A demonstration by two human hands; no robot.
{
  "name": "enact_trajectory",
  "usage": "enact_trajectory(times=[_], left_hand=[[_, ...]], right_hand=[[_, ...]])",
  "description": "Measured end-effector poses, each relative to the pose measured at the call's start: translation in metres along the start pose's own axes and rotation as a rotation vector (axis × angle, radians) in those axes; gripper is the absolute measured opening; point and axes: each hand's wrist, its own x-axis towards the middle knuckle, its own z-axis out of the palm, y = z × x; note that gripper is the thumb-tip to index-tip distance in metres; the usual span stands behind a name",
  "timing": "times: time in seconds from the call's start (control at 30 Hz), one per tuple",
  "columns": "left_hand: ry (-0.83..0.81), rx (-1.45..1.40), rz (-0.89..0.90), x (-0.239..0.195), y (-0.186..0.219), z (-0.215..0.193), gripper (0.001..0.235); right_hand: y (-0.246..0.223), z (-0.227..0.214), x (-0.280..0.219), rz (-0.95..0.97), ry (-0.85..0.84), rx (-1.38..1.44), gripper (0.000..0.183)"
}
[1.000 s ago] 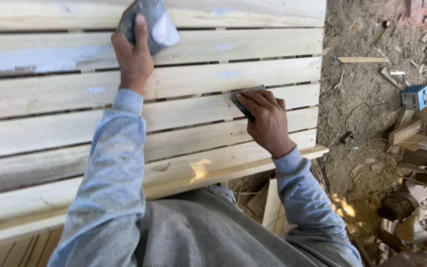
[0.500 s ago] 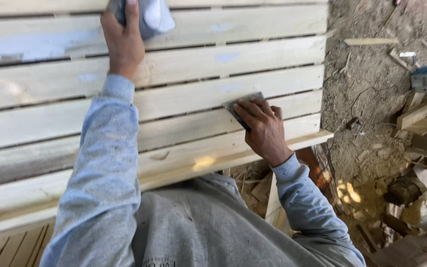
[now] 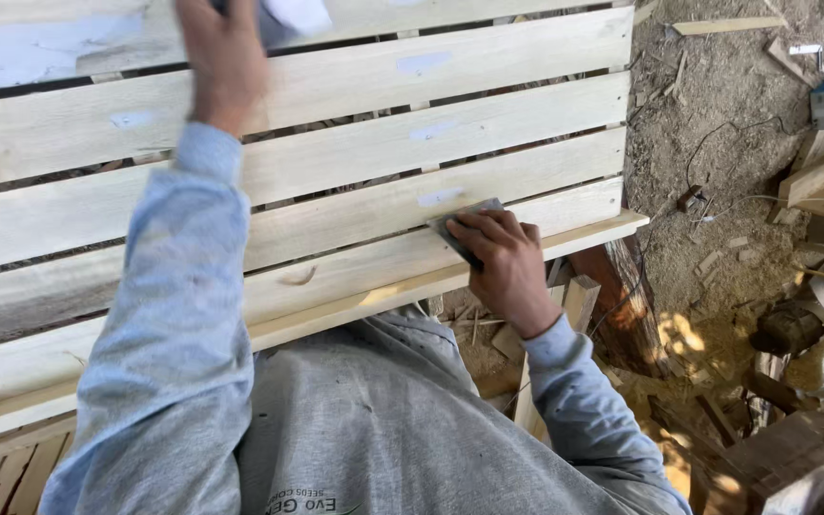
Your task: The person sands the surface of a wooden pallet using two sanding blocks. They move the blocks back and forth across the slats, working on different sections of the pallet throughout the clip.
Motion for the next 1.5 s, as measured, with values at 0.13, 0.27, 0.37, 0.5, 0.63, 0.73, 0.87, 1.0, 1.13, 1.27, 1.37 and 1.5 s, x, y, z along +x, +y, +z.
enact_trajectory(times=[0.13, 0.27, 0.37, 0.5, 0.63, 0.73, 0.87, 1.0, 1.13, 1.27, 1.37, 1.5], left_hand=[[-0.538, -0.208, -0.4, -0.04, 0.088, 0.019, 0.054], [-0.903, -0.271, -0.547, -0.062, 0.15, 0.025, 0.056], [-1.051, -0.145, -0.612, -0.058, 0.176, 0.024, 0.056], [-1.141, -0.085, -0.628, -0.061, 0.188, 0.025, 0.055], [-0.977, -0.438, -0.688, -0.073, 0.17, 0.025, 0.05], [-0.695, -0.533, -0.634, -0.089, 0.145, 0.012, 0.045], [-0.569, -0.371, -0.475, -0.099, 0.119, 0.013, 0.04], [-0.611, -0.338, -0.624, -0.129, 0.109, 0.008, 0.046], [-0.575, -0.309, -0.645, -0.133, 0.112, 0.009, 0.046], [-0.518, -0.284, -0.53, -0.127, 0.11, 0.011, 0.045], [-0.495, -0.26, -0.524, -0.143, 0.112, 0.01, 0.046], [-0.463, -0.28, -0.526, -0.149, 0.118, 0.009, 0.046]], right_hand=[[-0.007, -0.048, 0.008, -0.09, 0.143, -0.001, 0.045], [-0.012, -0.09, 0.009, -0.179, 0.106, -0.039, 0.046], [-0.007, -0.1, 0.023, -0.272, 0.1, -0.063, 0.045], [-0.001, -0.091, 0.024, -0.391, 0.067, -0.079, 0.04], [0.022, -0.073, 0.016, -0.426, -0.084, -0.137, 0.046], [0.043, -0.052, -0.003, -0.41, -0.211, -0.174, 0.049], [0.06, -0.013, -0.013, -0.477, -0.212, -0.244, 0.058], [0.065, 0.015, -0.03, -0.464, -0.176, -0.195, 0.047], [0.075, 0.004, -0.023, -0.455, -0.315, -0.228, 0.043], [0.075, 0.002, -0.01, -0.524, -0.282, -0.265, 0.044], [0.074, 0.001, -0.014, -0.566, -0.278, -0.298, 0.044], [0.078, -0.007, -0.003, -0.652, -0.378, -0.371, 0.041]])
